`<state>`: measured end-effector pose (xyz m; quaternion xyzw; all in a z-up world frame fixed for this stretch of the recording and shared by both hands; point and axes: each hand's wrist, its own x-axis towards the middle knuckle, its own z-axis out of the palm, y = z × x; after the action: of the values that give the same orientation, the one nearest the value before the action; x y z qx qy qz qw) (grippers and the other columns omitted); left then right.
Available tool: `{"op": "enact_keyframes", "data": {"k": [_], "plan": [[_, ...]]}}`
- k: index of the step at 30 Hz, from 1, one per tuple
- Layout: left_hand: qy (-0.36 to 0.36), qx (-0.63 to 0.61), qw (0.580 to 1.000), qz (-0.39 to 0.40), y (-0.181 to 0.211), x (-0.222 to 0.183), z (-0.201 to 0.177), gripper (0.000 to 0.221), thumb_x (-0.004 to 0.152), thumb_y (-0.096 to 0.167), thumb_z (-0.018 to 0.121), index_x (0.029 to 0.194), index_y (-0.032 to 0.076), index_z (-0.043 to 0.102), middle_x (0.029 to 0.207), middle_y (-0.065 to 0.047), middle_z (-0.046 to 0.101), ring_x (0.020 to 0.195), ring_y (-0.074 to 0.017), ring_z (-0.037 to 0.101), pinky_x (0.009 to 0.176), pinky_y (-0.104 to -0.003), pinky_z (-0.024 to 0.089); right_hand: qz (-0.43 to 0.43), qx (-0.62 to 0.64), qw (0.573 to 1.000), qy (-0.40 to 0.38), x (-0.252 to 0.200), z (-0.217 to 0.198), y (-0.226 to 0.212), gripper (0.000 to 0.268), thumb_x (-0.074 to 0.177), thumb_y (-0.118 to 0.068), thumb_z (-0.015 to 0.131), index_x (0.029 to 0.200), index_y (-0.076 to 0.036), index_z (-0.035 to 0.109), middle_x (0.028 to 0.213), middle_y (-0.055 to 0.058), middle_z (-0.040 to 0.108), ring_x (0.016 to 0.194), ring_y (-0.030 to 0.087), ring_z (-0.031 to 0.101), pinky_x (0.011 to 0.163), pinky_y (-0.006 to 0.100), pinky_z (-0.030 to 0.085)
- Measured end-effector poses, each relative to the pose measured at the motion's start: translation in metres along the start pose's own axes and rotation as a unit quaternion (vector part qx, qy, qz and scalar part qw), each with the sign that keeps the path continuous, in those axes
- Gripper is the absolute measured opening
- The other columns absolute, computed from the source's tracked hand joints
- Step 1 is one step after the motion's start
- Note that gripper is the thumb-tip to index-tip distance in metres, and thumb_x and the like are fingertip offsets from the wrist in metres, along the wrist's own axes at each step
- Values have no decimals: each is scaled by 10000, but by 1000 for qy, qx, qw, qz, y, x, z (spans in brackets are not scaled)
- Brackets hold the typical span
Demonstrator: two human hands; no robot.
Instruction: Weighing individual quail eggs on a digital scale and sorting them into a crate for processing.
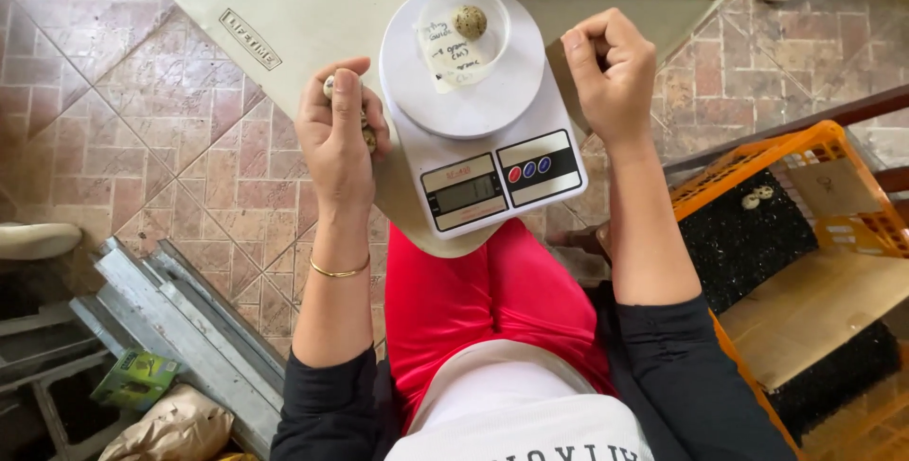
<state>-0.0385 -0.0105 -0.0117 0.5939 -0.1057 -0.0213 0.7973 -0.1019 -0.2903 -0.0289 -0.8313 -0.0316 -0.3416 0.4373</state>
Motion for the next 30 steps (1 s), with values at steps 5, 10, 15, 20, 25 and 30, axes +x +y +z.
{"op": "enact_keyframes", "data": {"k": [5,10,15,20,25,30], "plan": [[-8,-6,1000,12,3,2,-1,345,1046,402,554,1137,78,629,642,-6,548,446,-90,453,388,-199,335,-9,-8,1000,-4,5,-1,-2,187,1113,-56,592,932,-8,608,849,97,624,718,157,528,627,269,416],[1,-11,1000,3,1,0,0,358,1041,407,552,1139,71,627,643,-12,529,450,-100,461,393,-208,329,3,0,1000,-8,2,-2,-2,179,1107,-60,601,935,-11,611,864,92,629,727,151,534,642,270,424],[3,-18,1000,13,-2,0,-1,369,1041,409,555,1144,62,624,644,-21,535,447,-99,470,384,-202,325,3,12,1000,-14,1,-3,-3,173,1106,-61,595,942,-10,612,870,92,628,734,152,539,646,266,427],[17,-26,999,14,0,-2,1,370,1033,419,565,1139,70,627,647,-15,527,448,-95,469,383,-200,318,-13,13,999,-37,1,-6,-5,176,1102,-65,579,939,-7,614,886,100,639,768,171,569,670,276,449],[18,-36,999,20,-2,-3,0,377,1029,428,566,1136,71,626,642,-15,526,426,-95,461,373,-202,302,-7,2,999,-34,-1,-6,-4,187,1108,-77,598,930,-20,605,860,84,622,728,152,527,640,274,419],[18,-34,999,21,0,-3,1,366,1029,419,570,1132,73,627,648,-12,527,441,-90,469,384,-200,312,-16,2,999,-31,0,-5,-3,190,1110,-74,589,929,-17,603,862,91,620,732,161,524,646,280,420]]}}
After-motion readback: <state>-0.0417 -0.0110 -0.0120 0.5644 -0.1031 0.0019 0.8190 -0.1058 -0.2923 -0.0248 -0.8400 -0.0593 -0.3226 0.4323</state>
